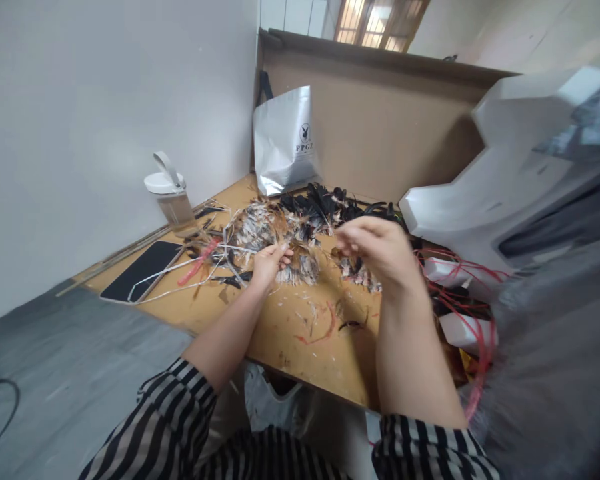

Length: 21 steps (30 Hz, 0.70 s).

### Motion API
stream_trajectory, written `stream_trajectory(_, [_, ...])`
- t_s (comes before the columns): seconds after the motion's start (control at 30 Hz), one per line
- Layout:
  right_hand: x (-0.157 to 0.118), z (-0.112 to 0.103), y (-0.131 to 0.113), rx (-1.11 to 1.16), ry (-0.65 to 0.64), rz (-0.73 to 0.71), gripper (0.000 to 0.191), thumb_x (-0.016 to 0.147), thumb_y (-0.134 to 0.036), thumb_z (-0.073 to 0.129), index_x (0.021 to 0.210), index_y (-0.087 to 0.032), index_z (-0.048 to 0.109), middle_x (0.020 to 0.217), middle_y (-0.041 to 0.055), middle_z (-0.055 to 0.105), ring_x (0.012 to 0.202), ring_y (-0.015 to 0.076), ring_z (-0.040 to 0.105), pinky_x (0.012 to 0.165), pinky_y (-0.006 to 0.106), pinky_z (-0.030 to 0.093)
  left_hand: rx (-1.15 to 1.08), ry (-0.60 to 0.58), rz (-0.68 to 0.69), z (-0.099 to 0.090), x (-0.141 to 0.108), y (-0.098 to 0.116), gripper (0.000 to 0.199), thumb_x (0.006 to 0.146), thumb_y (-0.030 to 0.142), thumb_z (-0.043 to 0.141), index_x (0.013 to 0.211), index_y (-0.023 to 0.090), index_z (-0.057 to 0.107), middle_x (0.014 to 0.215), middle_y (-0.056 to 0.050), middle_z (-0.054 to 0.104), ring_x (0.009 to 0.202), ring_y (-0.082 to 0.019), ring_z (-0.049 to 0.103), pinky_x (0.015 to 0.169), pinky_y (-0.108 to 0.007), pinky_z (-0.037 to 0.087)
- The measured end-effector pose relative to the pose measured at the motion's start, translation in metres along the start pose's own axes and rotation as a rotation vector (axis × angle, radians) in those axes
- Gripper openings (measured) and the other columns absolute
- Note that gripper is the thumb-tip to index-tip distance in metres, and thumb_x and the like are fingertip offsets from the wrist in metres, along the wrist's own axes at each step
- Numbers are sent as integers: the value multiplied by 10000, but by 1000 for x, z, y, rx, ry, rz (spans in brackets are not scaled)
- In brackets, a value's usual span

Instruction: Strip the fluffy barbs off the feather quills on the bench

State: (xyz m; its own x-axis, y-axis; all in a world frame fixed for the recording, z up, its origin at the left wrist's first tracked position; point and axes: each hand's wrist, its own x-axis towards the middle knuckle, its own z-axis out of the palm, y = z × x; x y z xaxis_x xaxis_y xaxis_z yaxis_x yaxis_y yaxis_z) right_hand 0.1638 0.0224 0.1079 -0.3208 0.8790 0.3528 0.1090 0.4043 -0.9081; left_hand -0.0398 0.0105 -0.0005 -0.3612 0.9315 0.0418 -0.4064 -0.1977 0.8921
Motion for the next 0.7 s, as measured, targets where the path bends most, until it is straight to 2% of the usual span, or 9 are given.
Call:
stream_trajectory(0.1, [11,16,35,-424,10,111,253,651,-374,580,601,-131,629,514,10,536,491,104,460,468,218,329,-1,-8,5,0,0,-1,289,626,362,644,742,100,612,709,-71,641,469,-49,484,421,-164,319])
stream_trajectory(0.17, [16,24,61,-642,0,205,256,640,-360,568,523,-135,601,462,4,498,476,105,447,463,220,300,7,-13,2,0,0,0,300,628,372,641,753,101,612,724,-77,644,475,-50,485,423,-163,321])
stream_trajectory(0.3, [15,32,94,-746,5,279,285,620,-415,566,535,-145,599,463,-1,498,474,105,437,465,221,292,12,-43,-1,2,-2,1,284,634,364,637,746,104,616,733,-76,643,480,-48,483,429,-164,326])
stream_trajectory(0.4, [13,35,100,-633,-45,330,247,596,-374,571,546,-134,601,454,-18,481,451,89,416,452,210,290,20,-58,-8,3,-5,4,273,631,360,641,734,108,617,727,-72,644,476,-48,482,425,-165,325])
stream_trajectory(0.47, [13,36,98,-494,-24,359,190,564,-320,584,558,-131,597,445,-32,470,433,77,398,441,202,286,33,-62,-14,4,-6,5,273,629,362,644,726,108,618,725,-74,646,473,-48,481,420,-164,324])
stream_trajectory(0.6, [11,39,83,-74,110,405,189,532,-324,616,575,-150,555,416,-59,432,369,52,318,392,197,239,31,-96,-31,5,-9,7,270,629,359,653,717,106,627,728,-78,650,469,-45,486,416,-158,333])
stream_trajectory(0.7, [10,44,71,238,106,413,239,520,-347,659,582,-164,518,420,-71,413,354,39,277,364,186,172,3,-153,-71,7,-11,8,257,631,342,663,719,103,630,744,-83,654,493,-52,518,420,-151,351])
